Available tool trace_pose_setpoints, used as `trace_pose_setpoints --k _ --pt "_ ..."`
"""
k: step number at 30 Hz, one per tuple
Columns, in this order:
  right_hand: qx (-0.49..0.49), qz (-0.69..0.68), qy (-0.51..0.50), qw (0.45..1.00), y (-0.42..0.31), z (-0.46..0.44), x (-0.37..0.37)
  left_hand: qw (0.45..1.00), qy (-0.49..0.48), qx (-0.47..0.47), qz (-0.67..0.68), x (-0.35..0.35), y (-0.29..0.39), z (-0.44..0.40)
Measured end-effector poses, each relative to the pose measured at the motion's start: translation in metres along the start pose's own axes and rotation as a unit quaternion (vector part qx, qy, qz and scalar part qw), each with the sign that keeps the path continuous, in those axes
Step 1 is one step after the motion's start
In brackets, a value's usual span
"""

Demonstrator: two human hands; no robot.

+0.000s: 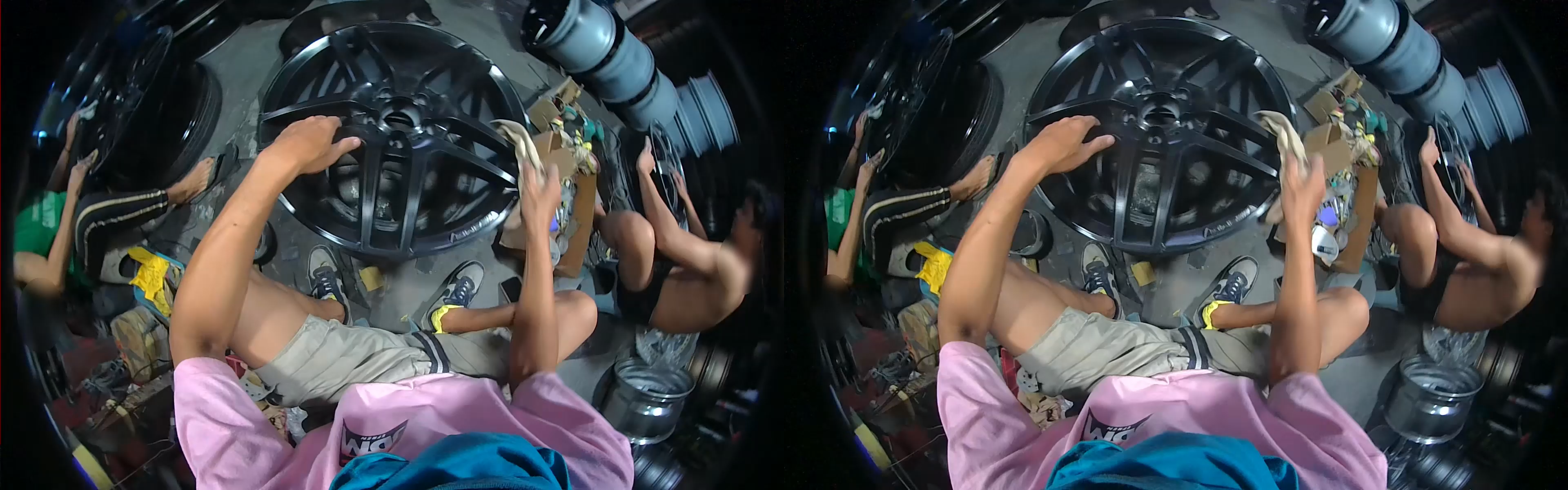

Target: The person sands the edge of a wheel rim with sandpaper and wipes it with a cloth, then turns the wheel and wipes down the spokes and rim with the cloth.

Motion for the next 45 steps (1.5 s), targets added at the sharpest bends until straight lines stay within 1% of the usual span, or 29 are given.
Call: trace_pose_setpoints --k 2,3,5,7,9,11,13,15,16,17,19,20,21,22,24,25,27,28,29,30,31,33,34,35,37,39,41,43,45 --pt "-0.056 0.0 0.03 0.998 -0.003 0.012 -0.001 1.0 -0.024 -0.005 0.0 -0.001 -0.006 0.003" --pt "-0.088 0.049 0.07 0.992 0.009 0.001 0.001 1.0 -0.027 -0.012 0.009 0.0 -0.011 0.007" --pt "-0.09 0.1 0.024 0.991 -0.008 -0.042 -0.002 0.999 -0.034 -0.017 0.006 -0.004 -0.017 0.013" --pt "-0.061 0.219 0.035 0.973 0.006 -0.117 0.019 0.999 -0.029 -0.021 0.028 -0.011 -0.022 0.025" --pt "-0.089 0.25 -0.015 0.964 -0.032 -0.172 0.048 0.998 -0.018 -0.019 0.051 -0.015 -0.033 0.032" --pt "-0.189 0.295 0.005 0.937 -0.033 -0.245 0.092 0.997 -0.027 -0.036 0.063 -0.019 -0.047 0.039" --pt "-0.213 0.312 0.01 0.926 -0.062 -0.293 0.138 0.995 -0.009 -0.036 0.092 -0.021 -0.062 0.046" --pt "-0.287 0.359 -0.013 0.888 -0.105 -0.319 0.185 0.994 0.021 -0.041 0.104 -0.023 -0.069 0.055" --pt "-0.358 0.378 -0.009 0.854 -0.129 -0.325 0.217 0.992 0.045 -0.034 0.113 -0.024 -0.07 0.058" --pt "-0.425 0.395 -0.004 0.814 -0.157 -0.319 0.248 0.992 0.043 -0.039 0.113 -0.028 -0.074 0.06" --pt "-0.487 0.252 -0.018 0.836 -0.234 -0.265 0.306 0.986 0.083 -0.061 0.128 -0.041 -0.081 0.065" --pt "-0.435 0.205 -0.016 0.876 -0.274 -0.23 0.327 0.978 0.15 -0.078 0.124 -0.047 -0.086 0.071" --pt "-0.5 0.198 -0.024 0.843 -0.29 -0.222 0.351 0.967 0.202 -0.091 0.124 -0.049 -0.097 0.072" --pt "-0.48 0.138 -0.054 0.865 -0.323 -0.168 0.357 0.956 0.244 -0.107 0.12 -0.052 -0.11 0.072" --pt "-0.535 0.093 -0.147 0.827 -0.357 -0.104 0.371 0.916 0.356 -0.148 0.106 -0.059 -0.128 0.08" --pt "-0.567 0.082 -0.195 0.796 -0.369 -0.063 0.37 0.902 0.364 -0.175 0.15 -0.064 -0.133 0.084" --pt "-0.558 0.116 -0.304 0.763 -0.369 0.025 0.355 0.873 0.422 -0.185 0.161 -0.062 -0.155 0.084" --pt "-0.575 0.065 -0.217 0.786 -0.352 0.068 0.338 0.872 0.425 -0.183 0.16 -0.062 -0.157 0.085" --pt "-0.558 0.103 -0.322 0.758 -0.335 0.104 0.319 0.874 0.413 -0.196 0.165 -0.061 -0.159 0.085" --pt "-0.608 0.051 -0.359 0.706 -0.327 0.134 0.272 0.876 0.4 -0.208 0.169 -0.059 -0.161 0.086" --pt "-0.6 0.039 -0.366 0.71 -0.308 0.161 0.24 0.876 0.402 -0.205 0.17 -0.054 -0.164 0.084" --pt "-0.582 0.073 -0.435 0.683 -0.267 0.185 0.176 0.9 0.359 -0.192 0.158 -0.036 -0.171 0.074" --pt "-0.565 0.105 -0.442 0.688 -0.238 0.189 0.15 0.907 0.329 -0.195 0.174 -0.028 -0.177 0.068" --pt "-0.59 0.087 -0.388 0.703 -0.209 0.185 0.118 0.908 0.329 -0.188 0.177 -0.023 -0.179 0.061" --pt "-0.578 0.139 -0.447 0.669 -0.142 0.164 0.066 0.924 0.259 -0.185 0.211 -0.011 -0.18 0.041" --pt "-0.55 0.168 -0.434 0.694 -0.098 0.128 0.025 0.93 0.239 -0.174 0.219 -0.003 -0.176 0.02" --pt "-0.526 0.234 -0.36 0.734 -0.093 0.082 -0.011 0.932 0.208 -0.187 0.233 0.002 -0.168 0.004" --pt "-0.348 0.246 -0.263 0.866 -0.062 0.016 -0.038 0.94 0.172 -0.177 0.237 0.009 -0.168 -0.014" --pt "-0.135 0.112 -0.149 0.973 -0.032 -0.043 -0.055 0.923 0.228 -0.189 0.246 0.031 -0.185 -0.047"
Point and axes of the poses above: each hand's wrist, its own z-axis away from the middle knuckle, its own x-axis out of the palm, y = z × x, the point moved 4 cm from there along -z, towards the middle knuckle, and after that the axes turned 10 degrees about -y, right-handed, at the moved point
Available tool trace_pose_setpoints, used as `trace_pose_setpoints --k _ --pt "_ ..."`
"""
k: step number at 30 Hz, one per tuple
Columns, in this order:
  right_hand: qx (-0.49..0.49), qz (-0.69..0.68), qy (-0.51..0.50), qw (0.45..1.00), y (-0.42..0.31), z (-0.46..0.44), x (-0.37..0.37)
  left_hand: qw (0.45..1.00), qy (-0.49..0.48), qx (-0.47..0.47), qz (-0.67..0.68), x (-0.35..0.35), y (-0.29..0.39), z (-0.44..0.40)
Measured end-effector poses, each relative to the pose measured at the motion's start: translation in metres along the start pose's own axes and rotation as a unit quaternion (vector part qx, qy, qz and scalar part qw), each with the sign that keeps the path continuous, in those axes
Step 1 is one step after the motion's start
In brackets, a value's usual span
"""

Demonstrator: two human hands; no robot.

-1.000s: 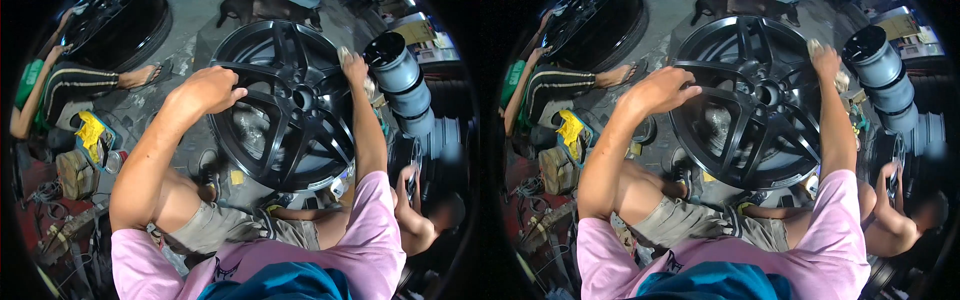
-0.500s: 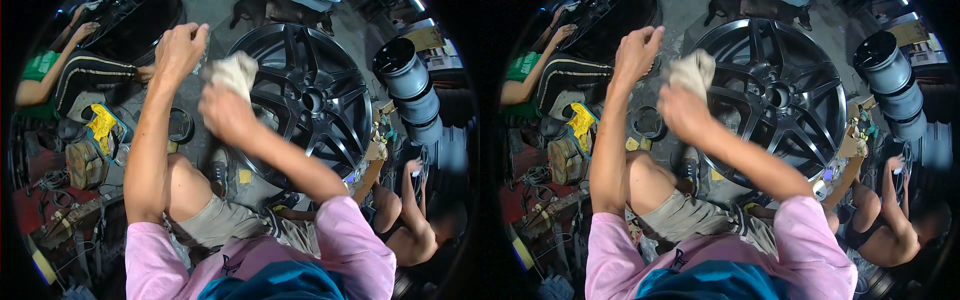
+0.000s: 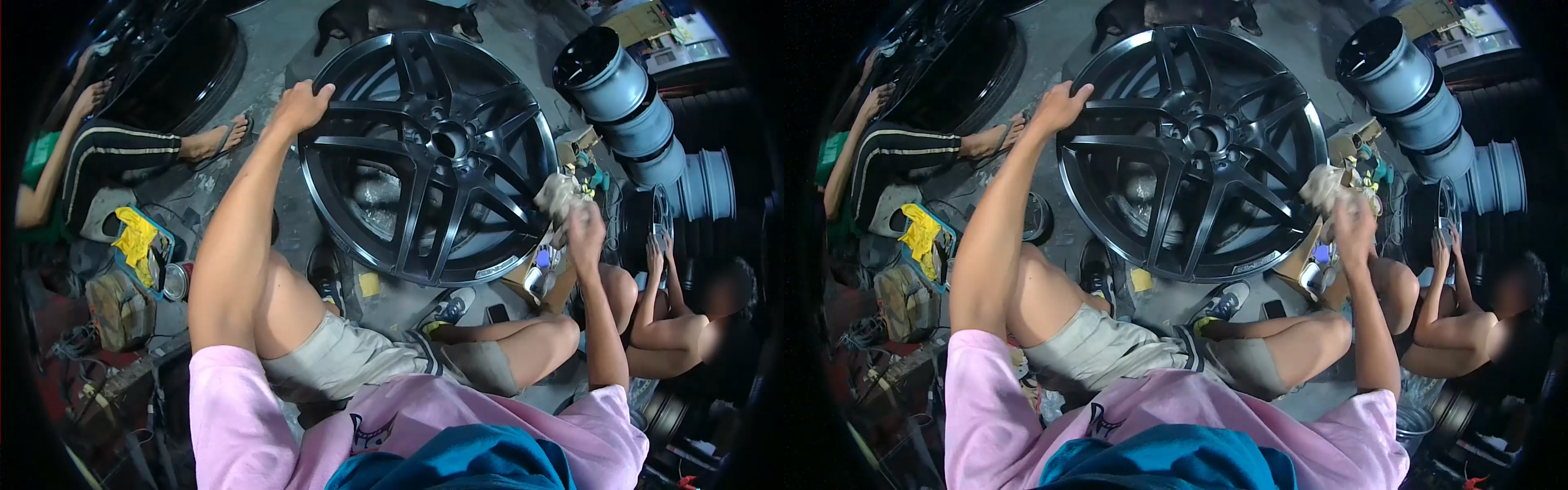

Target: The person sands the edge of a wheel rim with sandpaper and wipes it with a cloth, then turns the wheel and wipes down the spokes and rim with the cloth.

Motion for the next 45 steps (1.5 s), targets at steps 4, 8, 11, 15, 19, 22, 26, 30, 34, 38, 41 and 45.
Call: trace_pose_setpoints --k 4,8,11,15,19,22,26,30,34,38,41,45 --pt "-0.009 -0.196 0.014 0.98 -0.066 -0.051 0.013 0.997 0.009 -0.059 0.048 0.003 0.017 0.001" --pt "-0.324 0.221 -0.069 0.918 -0.131 -0.066 0.12 0.995 0.001 -0.081 0.055 0.003 0.013 -0.003" --pt "-0.3 0.129 -0.072 0.942 -0.147 -0.112 0.138 0.994 0.006 -0.097 0.046 0.002 0.014 0.0" --pt "-0.275 0.128 -0.045 0.952 -0.157 -0.06 0.139 0.994 -0.008 -0.101 0.049 0.004 0.01 0.0" --pt "-0.173 0.086 -0.13 0.972 -0.174 -0.005 0.105 0.995 -0.007 -0.093 0.038 0.005 0.016 -0.007" --pt "-0.099 -0.07 -0.334 0.935 -0.174 0.044 0.107 0.995 -0.014 -0.083 0.05 0.001 0.017 0.0" --pt "0.022 -0.305 -0.08 0.949 -0.114 0.009 0.105 0.994 0.008 -0.094 0.049 -0.002 0.025 0.011" --pt "-0.029 -0.056 -0.116 0.991 -0.157 -0.089 0.122 0.994 0.017 -0.099 0.04 0.005 0.023 0.002" --pt "-0.288 -0.031 0.004 0.957 -0.219 -0.082 0.198 0.994 0.004 -0.1 0.04 0.001 0.026 0.005" --pt "-0.287 -0.077 -0.176 0.938 -0.191 -0.041 0.162 0.995 0.017 -0.086 0.037 0.01 0.021 -0.006" --pt "-0.285 0.0 -0.205 0.936 -0.151 -0.052 0.141 0.996 0.022 -0.078 0.043 0.004 0.025 0.002" --pt "-0.145 -0.163 -0.189 0.957 -0.19 -0.08 0.151 0.995 0.035 -0.08 0.042 0.003 0.032 0.008"
Point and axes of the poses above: each hand's wrist, its own z-axis away from the middle knuckle, its own x-axis out of the palm, y = z × x, the point moved 4 cm from there along -z, towards the middle knuckle, and after that the axes turned 10 degrees about -y, right-handed, at the moved point
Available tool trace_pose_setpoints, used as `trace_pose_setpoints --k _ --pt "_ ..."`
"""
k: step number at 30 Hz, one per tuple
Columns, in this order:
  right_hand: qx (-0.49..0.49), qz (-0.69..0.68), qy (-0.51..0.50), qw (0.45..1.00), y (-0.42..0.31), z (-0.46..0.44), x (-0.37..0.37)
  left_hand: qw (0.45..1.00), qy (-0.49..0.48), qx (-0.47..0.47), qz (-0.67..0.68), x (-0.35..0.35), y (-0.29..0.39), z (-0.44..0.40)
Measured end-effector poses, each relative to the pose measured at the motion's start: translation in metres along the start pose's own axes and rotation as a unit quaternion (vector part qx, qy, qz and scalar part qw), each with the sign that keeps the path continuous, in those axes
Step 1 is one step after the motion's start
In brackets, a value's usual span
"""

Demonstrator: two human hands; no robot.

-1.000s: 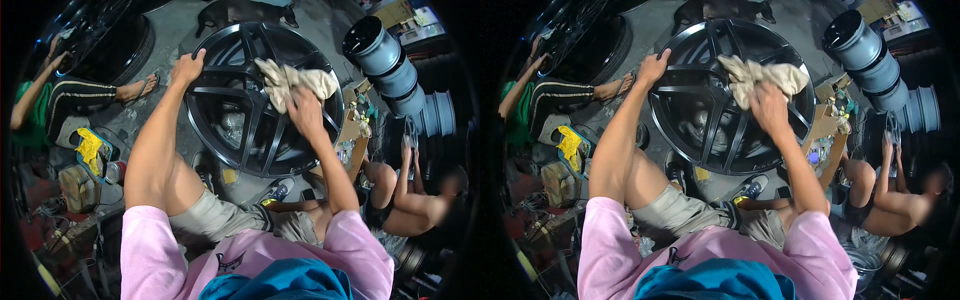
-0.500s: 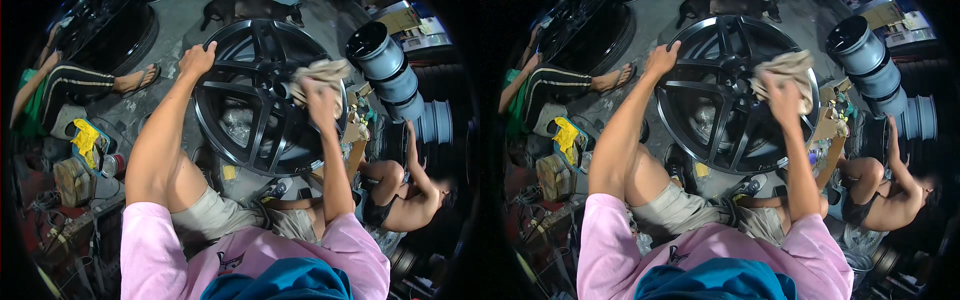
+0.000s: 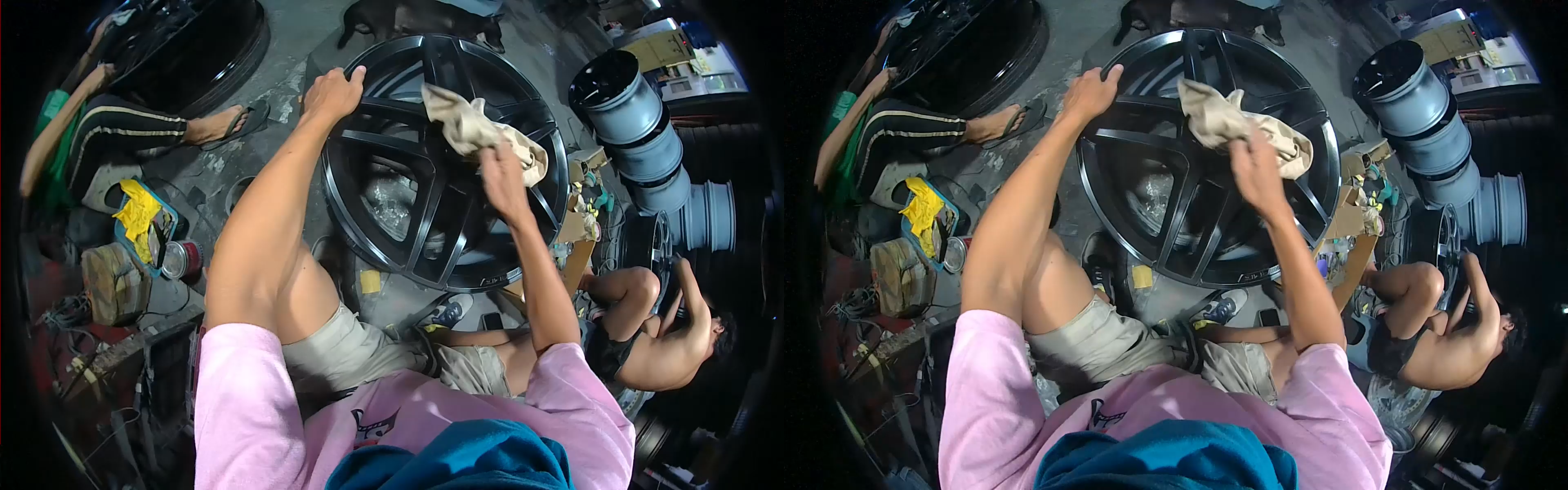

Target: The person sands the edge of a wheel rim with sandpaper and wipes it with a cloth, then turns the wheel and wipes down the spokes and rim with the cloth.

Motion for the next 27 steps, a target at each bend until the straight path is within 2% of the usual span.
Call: trace_pose_setpoints --k 1,3,5,7,8,9,10,11,12,13,15,16,17,18,19,20,21,22,23,24,27 --pt "-0.075 0.009 -0.007 0.997 -0.016 -0.008 0.019 1.0 -0.001 0.0 -0.002 0.001 -0.001 -0.001" --pt "-0.099 0.242 -0.018 0.965 -0.024 -0.015 0.05 1.0 0.002 0.003 0.016 0.003 -0.001 -0.006" --pt "-0.142 0.226 0.008 0.964 -0.028 -0.013 0.053 1.0 0.015 0.01 0.012 0.001 -0.005 -0.011" --pt "-0.111 0.3 0.03 0.947 -0.028 -0.002 0.049 0.998 -0.054 -0.009 0.018 0.003 -0.003 -0.009" --pt "-0.129 0.323 0.022 0.937 -0.03 -0.008 0.045 0.998 -0.054 -0.007 0.02 0.005 -0.003 -0.006" --pt "-0.13 0.325 0.023 0.936 -0.023 -0.017 0.032 0.999 -0.015 0.031 0.014 0.007 -0.002 -0.006" --pt "-0.071 0.276 -0.032 0.958 -0.008 -0.031 0.014 0.997 0.028 0.067 0.007 0.004 -0.003 -0.004" --pt "-0.015 0.223 -0.09 0.971 0.004 -0.039 0.001 0.986 0.097 0.114 -0.068 -0.003 0.007 0.008" --pt "0.018 0.069 -0.11 0.991 0.008 -0.037 -0.018 0.972 0.145 0.174 -0.061 -0.013 0.021 0.018" --pt "0.055 -0.084 -0.127 0.987 0.001 -0.032 -0.033 0.952 0.189 0.234 -0.051 -0.024 0.037 0.03" --pt "0.156 -0.253 -0.106 0.949 -0.065 -0.002 -0.053 0.936 0.154 0.316 0.034 -0.033 0.076 0.048" --pt "0.188 -0.338 -0.091 0.918 -0.085 0.007 -0.057 0.936 0.014 0.315 0.154 -0.032 0.102 0.06" --pt "0.184 -0.389 -0.081 0.899 -0.1 0.012 -0.061 0.907 -0.126 0.303 0.265 -0.027 0.123 0.076" --pt "0.155 -0.407 -0.091 0.895 -0.109 0.014 -0.069 0.851 -0.211 0.337 0.343 -0.018 0.136 0.09" --pt "0.126 -0.425 -0.101 0.891 -0.114 0.017 -0.077 0.815 -0.321 0.284 0.39 -0.023 0.15 0.114" --pt "0.115 -0.493 -0.146 0.85 -0.114 0.017 -0.083 0.796 -0.372 0.285 0.383 -0.023 0.154 0.126" --pt "0.105 -0.52 -0.082 0.844 -0.114 0.018 -0.083 0.774 -0.422 0.286 0.375 -0.021 0.157 0.134" --pt "0.073 -0.49 -0.114 0.861 -0.1 0.02 -0.091 0.819 -0.409 0.29 0.278 -0.025 0.16 0.134" --pt "0.041 -0.459 -0.147 0.875 -0.084 0.023 -0.097 0.765 -0.398 0.316 0.395 -0.03 0.163 0.145" --pt "0.006 -0.374 -0.117 0.92 -0.084 0.026 -0.1 0.752 -0.402 0.313 0.419 -0.035 0.163 0.143" --pt "0.077 -0.274 -0.139 0.948 -0.049 0.039 -0.102 0.739 -0.376 0.29 0.477 -0.056 0.153 0.136"
Point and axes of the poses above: each hand's wrist, its own z-axis away from the middle knuckle, its own x-axis out of the palm, y = z × x, the point moved 4 cm from there along -z, towards the middle knuckle, and after that the axes turned 10 degrees about -y, right-handed, at the moved point
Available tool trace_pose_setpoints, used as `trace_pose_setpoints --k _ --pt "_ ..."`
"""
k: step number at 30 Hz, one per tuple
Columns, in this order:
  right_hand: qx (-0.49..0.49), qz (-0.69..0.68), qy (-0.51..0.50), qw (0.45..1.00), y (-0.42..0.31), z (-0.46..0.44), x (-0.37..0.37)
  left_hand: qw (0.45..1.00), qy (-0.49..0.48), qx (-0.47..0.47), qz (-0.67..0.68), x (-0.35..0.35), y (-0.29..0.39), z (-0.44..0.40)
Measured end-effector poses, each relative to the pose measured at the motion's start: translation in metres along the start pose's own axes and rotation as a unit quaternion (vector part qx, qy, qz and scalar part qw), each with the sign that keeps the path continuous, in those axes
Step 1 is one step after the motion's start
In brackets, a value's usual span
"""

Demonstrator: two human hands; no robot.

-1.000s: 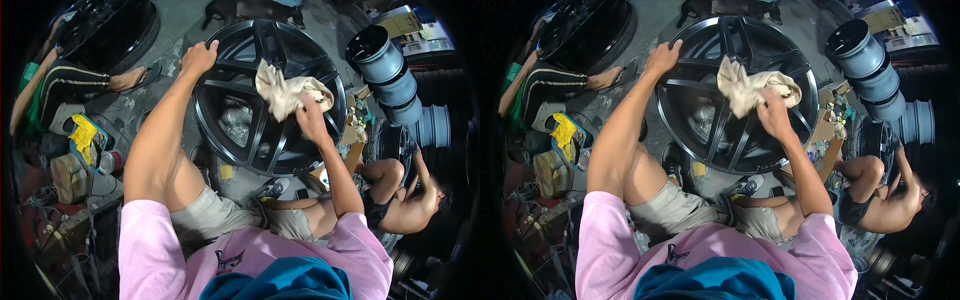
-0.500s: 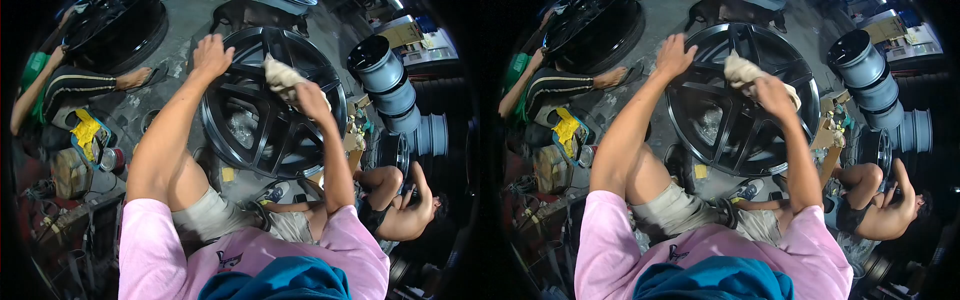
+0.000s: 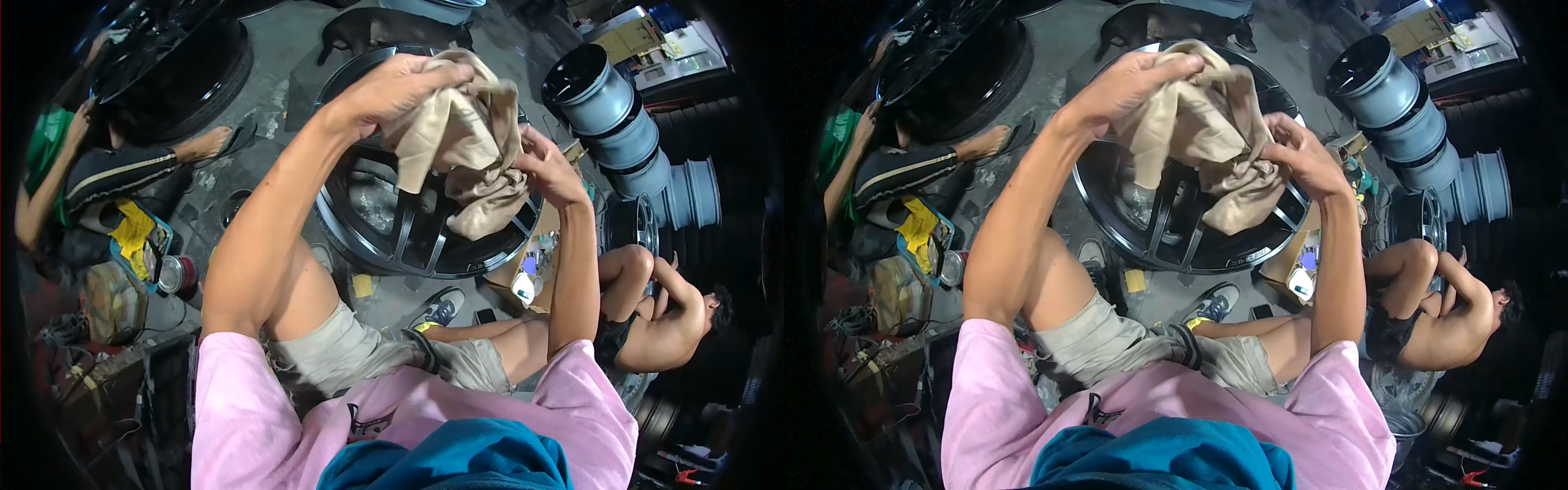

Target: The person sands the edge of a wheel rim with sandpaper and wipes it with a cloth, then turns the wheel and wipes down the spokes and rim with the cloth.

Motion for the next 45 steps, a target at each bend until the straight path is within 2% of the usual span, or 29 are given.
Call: trace_pose_setpoints --k 3,5,8,9,10,12,14,16,17,18,20,22,23,24,26,27,28,30,32,33,34,35,36,39,41,42,44,45 --pt "0.041 0.018 0.029 0.999 0.009 0.027 -0.026 0.994 0.044 0.027 -0.095 -0.018 -0.001 0.002" --pt "0.079 0.047 0.055 0.994 -0.015 0.047 -0.021 0.991 0.078 0.044 -0.102 -0.013 0.004 0.007" --pt "-0.112 0.197 0.107 0.968 -0.042 0.053 -0.04 0.983 0.1 0.066 -0.142 -0.006 0.017 0.011" --pt "-0.113 0.212 0.136 0.961 -0.067 0.059 -0.03 0.989 0.064 0.104 -0.077 0.006 0.028 0.015" --pt "-0.175 0.33 0.191 0.908 -0.082 0.06 -0.034 0.99 0.027 0.141 -0.012 0.017 0.039 0.019" --pt "-0.22 0.457 0.363 0.782 -0.105 0.063 -0.022 0.986 -0.017 0.144 0.081 0.029 0.045 0.02" --pt "-0.262 0.42 0.374 0.784 -0.104 0.055 -0.008 0.991 0.012 0.133 0.008 0.029 0.039 0.013" --pt "-0.247 0.266 0.269 0.892 -0.087 0.042 0.04 0.994 0.078 0.072 -0.04 0.024 0.027 0.01" --pt "-0.22 0.262 0.25 0.906 -0.074 0.038 0.059 0.997 0.038 0.063 -0.021 0.02 0.019 0.005" --pt "-0.193 0.258 0.231 0.918 -0.06 0.035 0.076 0.993 0.041 0.103 -0.033 0.026 0.018 0.003" --pt "-0.189 0.27 0.222 0.917 -0.048 0.034 0.105 0.992 0.053 0.107 -0.04 0.027 0.017 0.005" --pt "-0.234 0.295 0.221 0.9 -0.039 0.025 0.125 0.99 0.061 0.115 -0.059 0.031 0.019 0.009" --pt "-0.208 0.322 0.232 0.894 -0.042 0.025 0.134 0.987 0.068 0.126 -0.076 0.034 0.021 0.01" --pt "-0.209 0.323 0.235 0.893 -0.038 0.024 0.131 0.987 0.065 0.127 -0.077 0.035 0.023 0.01" --pt "-0.196 0.258 0.181 0.929 -0.026 0.016 0.119 0.973 0.092 0.129 -0.169 0.034 0.024 0.012" --pt "-0.179 0.272 0.15 0.933 -0.03 0.022 0.112 0.958 0.139 0.164 -0.189 0.029 0.022 0.011" --pt "-0.183 0.231 0.129 0.947 -0.036 0.027 0.107 0.957 0.142 0.166 -0.189 0.027 0.024 0.013" --pt "-0.178 0.217 0.131 0.951 -0.038 0.04 0.087 0.939 0.209 0.172 -0.211 0.021 0.029 0.017" --pt "-0.149 0.201 0.171 0.953 -0.045 0.055 0.067 0.938 0.224 0.183 -0.189 0.016 0.029 0.017" --pt "-0.178 0.191 0.191 0.946 -0.041 0.059 0.048 0.939 0.229 0.157 -0.203 0.005 0.029 0.019" --pt "-0.164 0.125 0.242 0.948 -0.049 0.065 0.04 0.939 0.233 0.132 -0.217 0.001 0.029 0.02" --pt "-0.19 0.072 0.253 0.946 -0.055 0.069 0.028 0.931 0.244 0.176 -0.208 0.002 0.03 0.019" --pt "-0.215 0.02 0.263 0.94 -0.062 0.072 0.016 0.932 0.246 0.179 -0.195 0.001 0.034 0.021" --pt "-0.243 0.063 0.295 0.922 -0.111 0.084 0.02 0.952 0.206 0.155 -0.164 0.008 0.042 0.025" --pt "-0.244 0.225 0.223 0.917 -0.144 0.081 0.022 0.943 0.146 0.229 -0.191 0.039 0.05 0.023" --pt "-0.243 0.306 0.194 0.9 -0.159 0.078 0.033 0.952 0.071 0.214 -0.206 0.048 0.044 0.019" --pt "-0.181 0.37 0.168 0.896 -0.173 0.07 0.057 0.93 0.083 0.253 -0.254 0.096 0.039 0.019" --pt "-0.179 0.379 0.119 0.9 -0.18 0.065 0.068 0.918 0.066 0.277 -0.277 0.113 0.034 0.017"
Point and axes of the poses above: each hand's wrist, its own z-axis away from the middle knuckle, its own x-axis out of the palm, y = z × x, the point moved 4 cm from there along -z, towards the middle knuckle, and after that the axes turned 10 degrees about -y, right-handed, at the moved point
